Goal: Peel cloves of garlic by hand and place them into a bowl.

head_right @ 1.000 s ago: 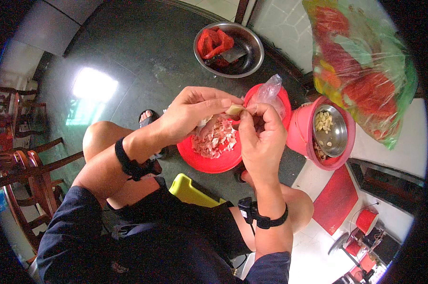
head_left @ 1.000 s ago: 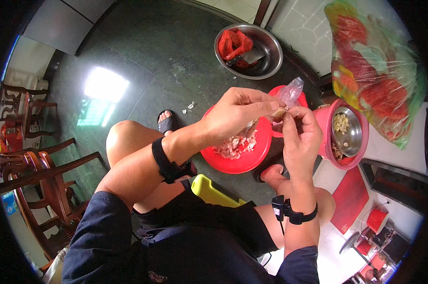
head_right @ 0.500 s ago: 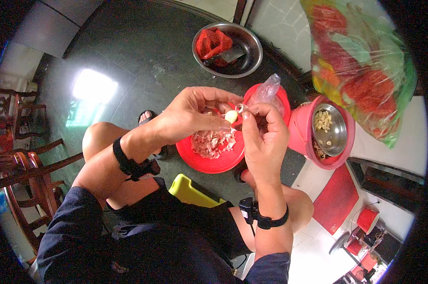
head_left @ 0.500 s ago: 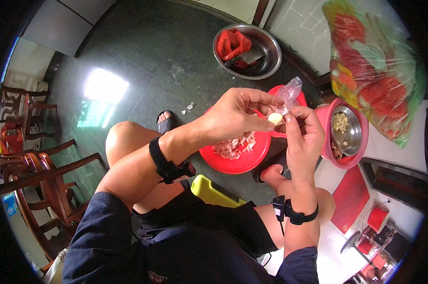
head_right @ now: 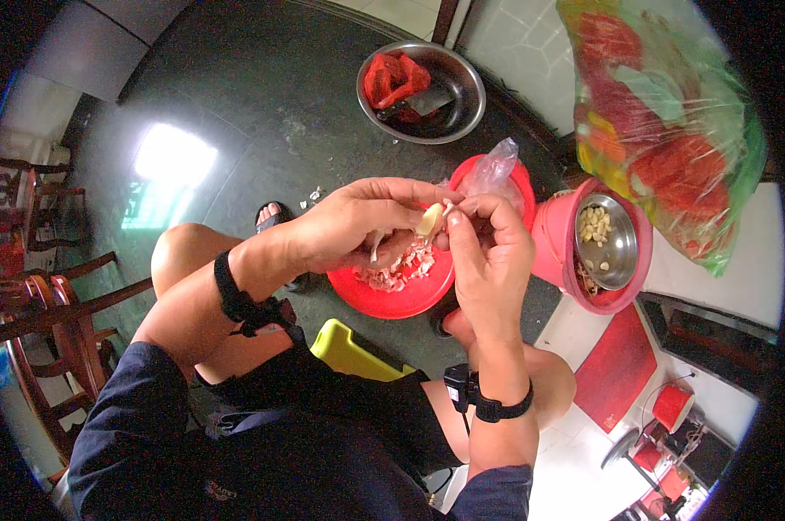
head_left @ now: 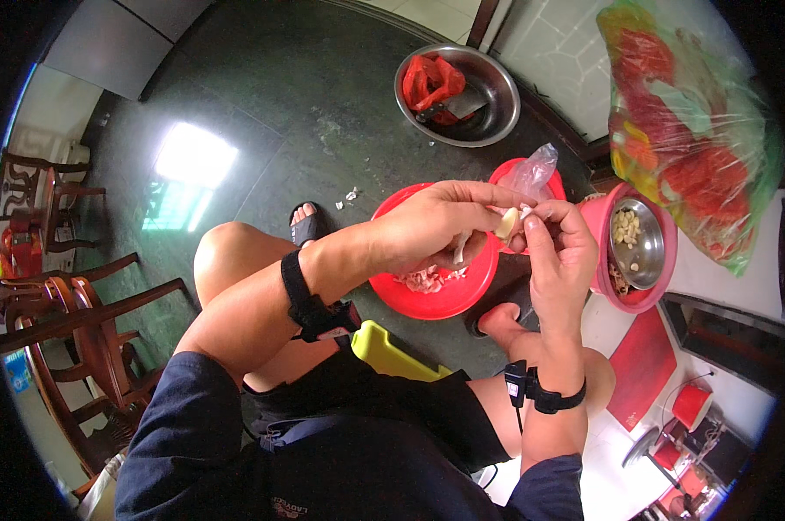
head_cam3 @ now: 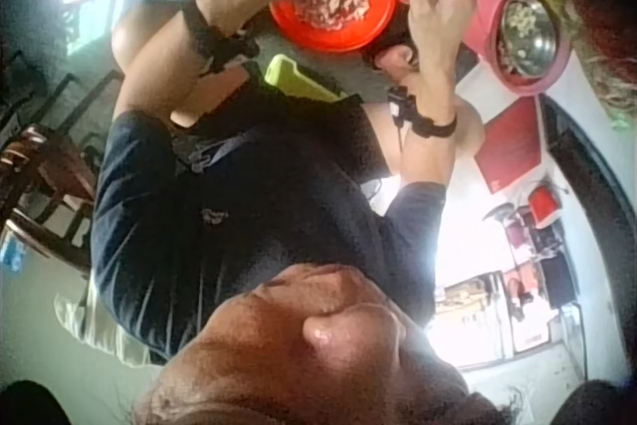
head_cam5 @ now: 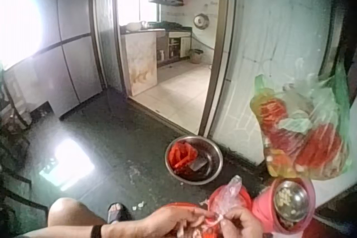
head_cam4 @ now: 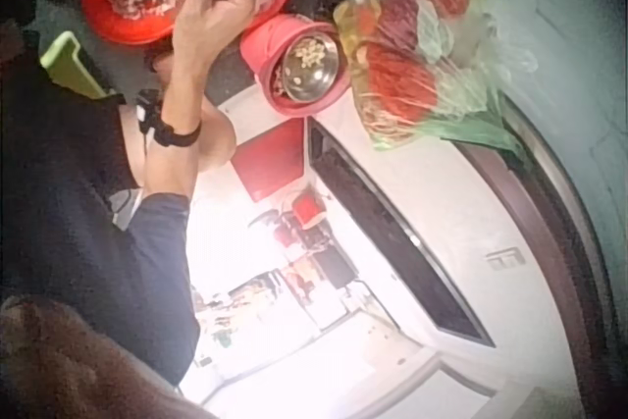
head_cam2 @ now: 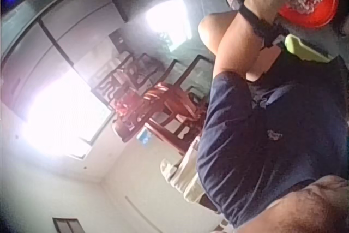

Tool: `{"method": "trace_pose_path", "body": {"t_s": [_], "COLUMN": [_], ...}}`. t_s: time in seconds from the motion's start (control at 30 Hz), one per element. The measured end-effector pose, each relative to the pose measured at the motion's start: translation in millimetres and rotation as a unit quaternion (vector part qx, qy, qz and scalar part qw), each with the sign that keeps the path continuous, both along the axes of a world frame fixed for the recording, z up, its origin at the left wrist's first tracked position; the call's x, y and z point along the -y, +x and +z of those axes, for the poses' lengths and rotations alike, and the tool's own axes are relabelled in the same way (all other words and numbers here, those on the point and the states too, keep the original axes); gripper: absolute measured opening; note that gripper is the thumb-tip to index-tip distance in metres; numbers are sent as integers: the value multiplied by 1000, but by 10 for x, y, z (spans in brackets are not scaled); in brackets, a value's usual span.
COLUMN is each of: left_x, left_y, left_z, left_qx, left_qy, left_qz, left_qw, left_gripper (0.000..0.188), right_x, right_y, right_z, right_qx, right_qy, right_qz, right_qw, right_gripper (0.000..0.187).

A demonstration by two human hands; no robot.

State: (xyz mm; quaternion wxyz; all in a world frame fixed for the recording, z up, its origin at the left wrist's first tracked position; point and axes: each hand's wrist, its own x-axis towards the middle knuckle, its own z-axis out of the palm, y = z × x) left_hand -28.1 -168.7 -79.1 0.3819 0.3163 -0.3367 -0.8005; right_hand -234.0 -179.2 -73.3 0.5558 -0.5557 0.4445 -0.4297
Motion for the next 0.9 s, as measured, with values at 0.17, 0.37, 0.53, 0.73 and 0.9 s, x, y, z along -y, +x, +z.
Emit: {"method": "trace_pose_path", "body": {"t_s": [0.17, 0.37, 0.53, 0.73, 0.9], "left_x": [21, 0, 47, 23, 7], "left_y": [13, 48, 148, 228, 210], "left_z": [-160, -261, -351, -323, -320], "left_qx": [-101, -26, 152, 112, 143], "left_qy": [165, 162, 101, 90, 71], "left_qz": [19, 63, 214, 235, 193], "left_qw": [981, 984, 960, 961, 968], "left_gripper": [42, 34, 31, 30, 27], "right_x": [52, 24, 50, -31, -78], "right_y": [-66, -52, -76, -398, -313], "right_z": [-124, -192, -674, -1990, -1930], "right_qx": [-29, -68, -347, -441, -409], "right_qy": [-27, -33, -77, -103, -14], "right_qz": [1, -13, 45, 188, 144], "right_qw": [999, 997, 934, 872, 901], "right_gripper": [4, 4, 19, 17, 29]}}
